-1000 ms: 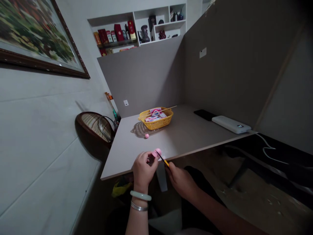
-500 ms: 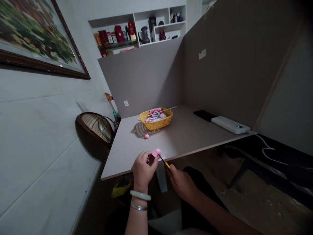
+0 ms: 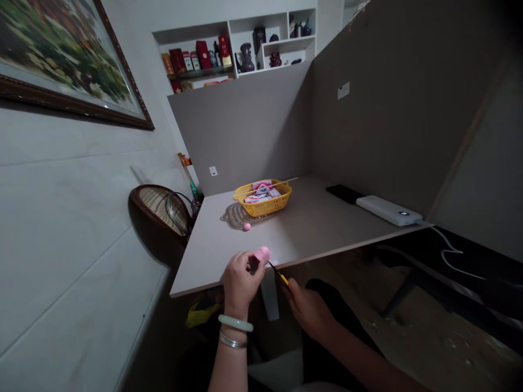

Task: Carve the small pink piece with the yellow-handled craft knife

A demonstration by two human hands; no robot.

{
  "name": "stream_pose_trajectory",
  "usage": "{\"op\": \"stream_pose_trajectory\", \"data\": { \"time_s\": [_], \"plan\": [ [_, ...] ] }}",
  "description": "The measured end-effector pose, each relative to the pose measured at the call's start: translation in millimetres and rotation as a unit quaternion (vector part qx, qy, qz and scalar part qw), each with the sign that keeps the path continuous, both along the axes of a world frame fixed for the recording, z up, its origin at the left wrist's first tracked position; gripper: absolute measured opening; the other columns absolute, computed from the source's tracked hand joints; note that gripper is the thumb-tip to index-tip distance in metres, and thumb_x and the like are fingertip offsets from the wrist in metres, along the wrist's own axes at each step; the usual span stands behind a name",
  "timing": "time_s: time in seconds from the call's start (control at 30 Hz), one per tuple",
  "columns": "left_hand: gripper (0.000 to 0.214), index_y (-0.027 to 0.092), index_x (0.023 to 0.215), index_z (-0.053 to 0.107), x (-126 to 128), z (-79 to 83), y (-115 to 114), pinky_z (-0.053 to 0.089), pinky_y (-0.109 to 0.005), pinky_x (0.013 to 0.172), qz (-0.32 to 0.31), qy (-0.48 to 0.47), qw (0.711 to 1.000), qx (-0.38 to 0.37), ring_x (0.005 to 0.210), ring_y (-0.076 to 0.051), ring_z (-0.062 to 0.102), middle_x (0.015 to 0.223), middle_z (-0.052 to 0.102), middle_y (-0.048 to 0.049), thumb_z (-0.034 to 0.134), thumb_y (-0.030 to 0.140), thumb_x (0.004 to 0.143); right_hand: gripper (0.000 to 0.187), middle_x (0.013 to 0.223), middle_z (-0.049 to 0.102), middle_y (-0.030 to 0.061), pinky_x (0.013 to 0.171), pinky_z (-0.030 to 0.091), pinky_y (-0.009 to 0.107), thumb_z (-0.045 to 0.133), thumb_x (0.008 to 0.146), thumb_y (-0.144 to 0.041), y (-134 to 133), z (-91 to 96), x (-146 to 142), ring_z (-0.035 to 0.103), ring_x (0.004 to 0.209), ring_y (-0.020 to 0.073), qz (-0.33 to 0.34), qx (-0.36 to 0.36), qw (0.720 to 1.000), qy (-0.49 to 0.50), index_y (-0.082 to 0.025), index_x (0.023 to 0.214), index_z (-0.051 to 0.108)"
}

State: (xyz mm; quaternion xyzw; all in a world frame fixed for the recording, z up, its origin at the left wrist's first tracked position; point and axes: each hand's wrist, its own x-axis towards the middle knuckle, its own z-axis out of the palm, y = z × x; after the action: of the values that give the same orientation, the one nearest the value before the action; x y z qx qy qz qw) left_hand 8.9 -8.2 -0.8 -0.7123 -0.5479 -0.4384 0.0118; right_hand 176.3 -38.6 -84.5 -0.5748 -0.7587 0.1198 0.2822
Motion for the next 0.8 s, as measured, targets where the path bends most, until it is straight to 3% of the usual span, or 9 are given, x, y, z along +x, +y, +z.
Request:
{"op": "stream_pose_trajectory", "data": {
  "time_s": [0.17,0.5,0.8],
  "plan": [
    [0.016,0.022,0.082,0.063,1.0,-0.4,-1.1,0.043,-0.025,0.065,0.003,0.007,1.000,0.003,0.070,-0.014,0.056,0.075,0.061,-0.0014,0.057,0.037,0.084,0.027,0.064,0.063,-0.0002,0.052,0.027,0.023,0.028,0.097,-0.035,-7.4,-8.6,7.7,0.062,0.059,0.0160,0.007,0.017,1.000,0.019,-0.023,0.081,0.046],
    [0.012,0.022,0.093,0.062,-1.8,-1.0,-2.9,0.045,-0.027,0.071,-0.022,0.041,0.999,0.025,0.078,-0.017,0.057,0.084,0.062,-0.0024,0.059,0.027,0.082,0.024,0.065,0.060,-0.0010,0.051,0.023,0.023,0.027,0.097,-0.035,-18.4,47.3,7.2,0.059,0.058,0.0148,0.009,-0.033,0.998,0.049,-0.024,0.079,0.040],
    [0.010,0.022,0.091,0.061,-1.1,0.3,-3.7,0.045,-0.028,0.071,-0.024,0.049,0.998,0.024,0.077,-0.017,0.057,0.082,0.061,-0.0027,0.057,0.026,0.083,0.023,0.070,0.063,0.0014,0.051,0.020,0.024,0.028,0.098,-0.032,-17.4,61.5,3.7,0.060,0.063,0.0148,0.009,-0.058,0.998,0.016,-0.023,0.083,0.044]
  ]
}}
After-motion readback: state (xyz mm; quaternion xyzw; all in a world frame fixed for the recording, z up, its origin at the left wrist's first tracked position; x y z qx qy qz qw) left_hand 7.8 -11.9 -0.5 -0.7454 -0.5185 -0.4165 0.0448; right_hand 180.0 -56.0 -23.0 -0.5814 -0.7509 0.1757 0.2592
